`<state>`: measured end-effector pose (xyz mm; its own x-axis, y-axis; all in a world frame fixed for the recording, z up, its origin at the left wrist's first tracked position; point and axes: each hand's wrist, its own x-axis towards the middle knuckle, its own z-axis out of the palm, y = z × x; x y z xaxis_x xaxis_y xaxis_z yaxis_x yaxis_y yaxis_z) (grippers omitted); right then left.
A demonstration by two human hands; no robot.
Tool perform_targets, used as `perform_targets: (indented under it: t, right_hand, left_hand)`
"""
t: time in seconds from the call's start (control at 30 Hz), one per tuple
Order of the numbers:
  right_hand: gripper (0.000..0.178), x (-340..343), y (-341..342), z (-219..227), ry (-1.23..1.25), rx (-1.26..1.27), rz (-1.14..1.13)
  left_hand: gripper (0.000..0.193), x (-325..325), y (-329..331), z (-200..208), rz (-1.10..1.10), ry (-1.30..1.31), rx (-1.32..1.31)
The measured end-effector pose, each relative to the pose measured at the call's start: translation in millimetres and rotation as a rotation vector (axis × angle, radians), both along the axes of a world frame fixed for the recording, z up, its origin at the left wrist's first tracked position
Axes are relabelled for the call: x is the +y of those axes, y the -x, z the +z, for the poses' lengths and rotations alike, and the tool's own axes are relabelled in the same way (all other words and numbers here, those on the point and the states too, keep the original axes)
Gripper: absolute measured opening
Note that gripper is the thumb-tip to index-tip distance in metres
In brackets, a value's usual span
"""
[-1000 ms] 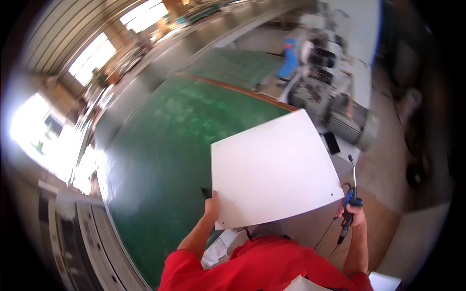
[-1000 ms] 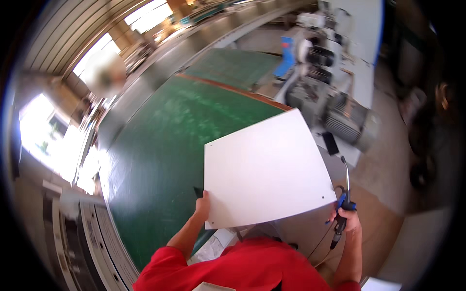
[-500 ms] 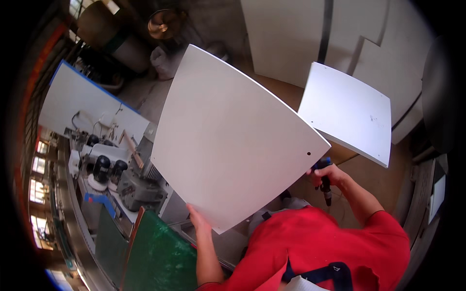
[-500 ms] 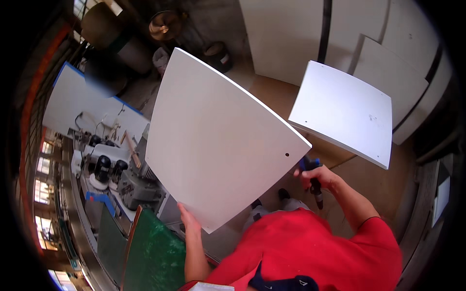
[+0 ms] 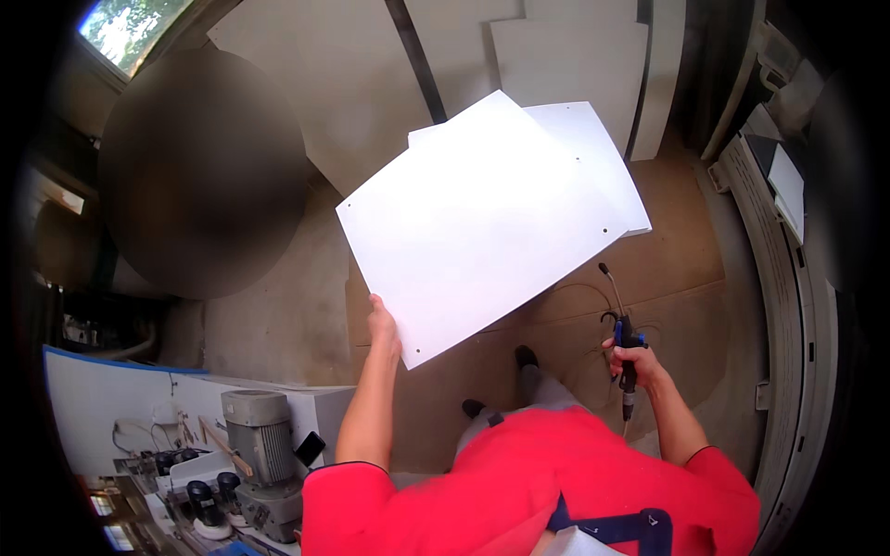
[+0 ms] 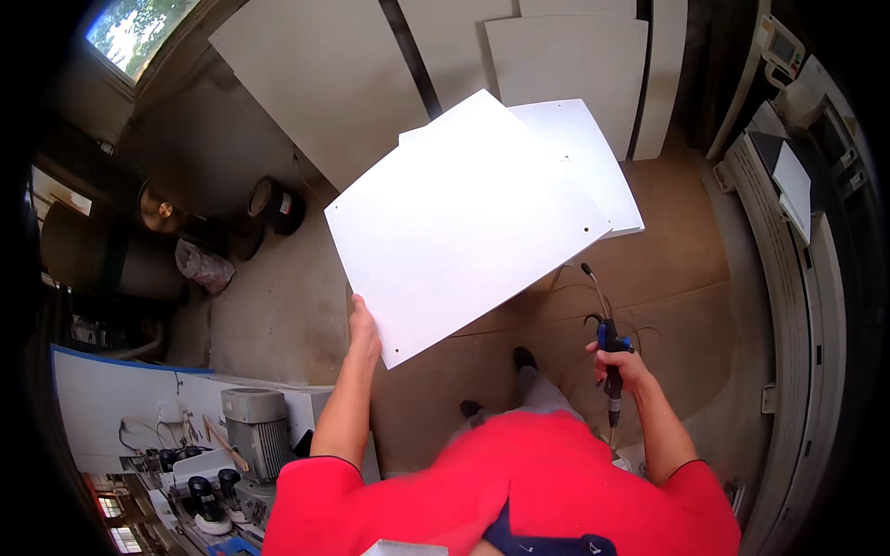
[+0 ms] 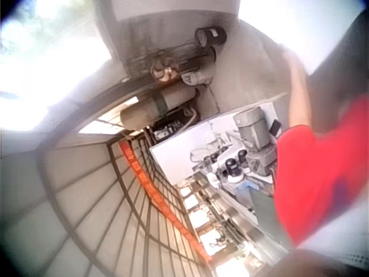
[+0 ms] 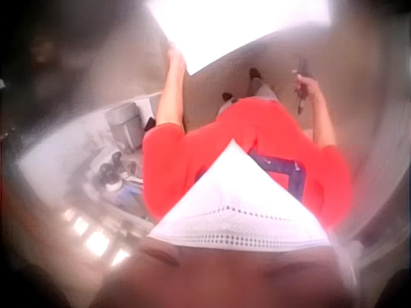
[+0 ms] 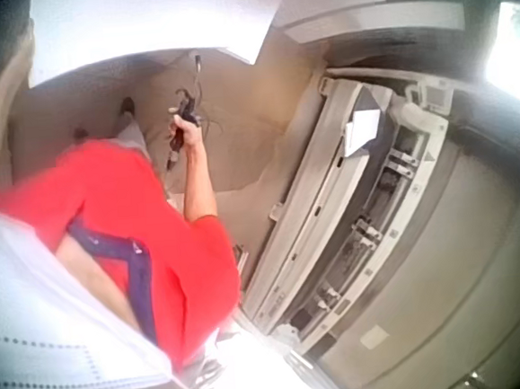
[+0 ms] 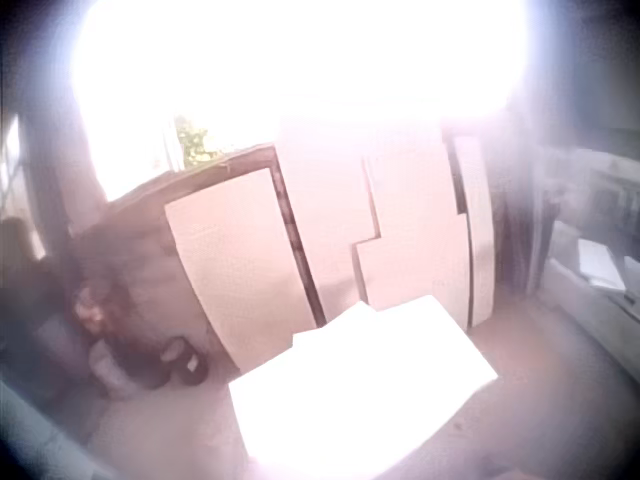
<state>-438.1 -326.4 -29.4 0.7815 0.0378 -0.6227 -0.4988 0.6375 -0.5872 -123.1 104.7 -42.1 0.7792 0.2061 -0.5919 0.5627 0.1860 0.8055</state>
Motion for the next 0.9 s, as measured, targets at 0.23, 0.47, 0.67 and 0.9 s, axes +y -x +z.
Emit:
perform_targets:
  t: [0.23,0.47,0.67,0.9]
  right_hand:
    - [0.036,-38,67,-25,0.091,0.059,-0.306]
    - [0.03,-82,24,17,0.232,0.1,-0.402]
    - [0.032,-57,-95,36,0.464,-0.053,0.052]
    - [0.021,2,-231,32,0.243,0.112,0.091]
  left_hand:
    - [0.071,-97,-91,-12,-0.143,-0.245,-0.013]
    - [0.064,-140,-163,9,-0.424,-0.693,-0.009]
    - [0.067,-118,-113,8,-0.711,-1.274,-0.478]
    - [0.059,13,126,-38,-0.606,-1.146,-0.352]
